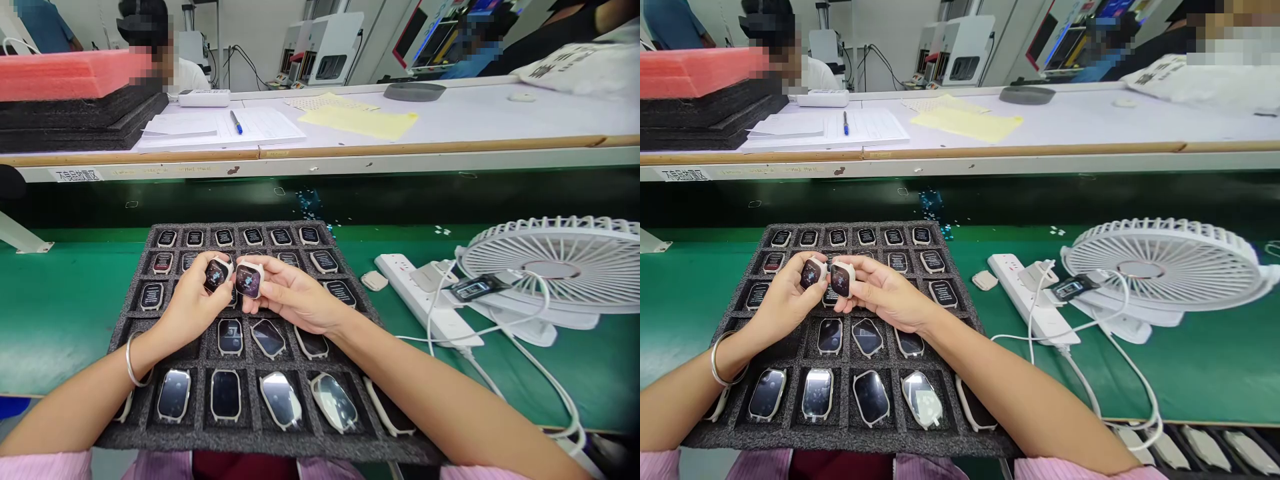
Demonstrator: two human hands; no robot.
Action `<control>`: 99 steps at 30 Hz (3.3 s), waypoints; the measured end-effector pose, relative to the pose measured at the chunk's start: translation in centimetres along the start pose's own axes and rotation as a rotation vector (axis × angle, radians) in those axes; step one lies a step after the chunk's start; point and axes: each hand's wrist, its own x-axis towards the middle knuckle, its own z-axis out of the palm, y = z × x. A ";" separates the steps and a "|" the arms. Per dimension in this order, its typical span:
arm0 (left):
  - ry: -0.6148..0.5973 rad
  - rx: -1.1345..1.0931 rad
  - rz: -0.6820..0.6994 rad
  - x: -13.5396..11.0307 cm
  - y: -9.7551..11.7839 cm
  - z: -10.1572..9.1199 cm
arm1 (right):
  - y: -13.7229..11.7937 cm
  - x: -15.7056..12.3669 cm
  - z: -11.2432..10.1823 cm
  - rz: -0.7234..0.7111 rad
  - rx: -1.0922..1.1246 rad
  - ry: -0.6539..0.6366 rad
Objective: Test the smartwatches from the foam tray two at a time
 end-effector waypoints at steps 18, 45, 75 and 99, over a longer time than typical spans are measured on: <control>0.024 0.007 0.033 0.0 0.2 0.1 | 0.0 0.0 0.1 -0.005 0.016 0.017; 0.028 -0.564 -0.403 1.4 0.4 -0.2 | -0.4 0.5 -0.6 -0.013 0.061 0.197; -0.104 -0.490 -0.183 0.2 0.5 -0.2 | -0.4 0.0 0.0 -0.075 -0.228 0.301; -0.071 -0.508 -0.173 0.2 0.6 -0.1 | 0.0 0.1 -0.1 -0.098 -0.281 0.266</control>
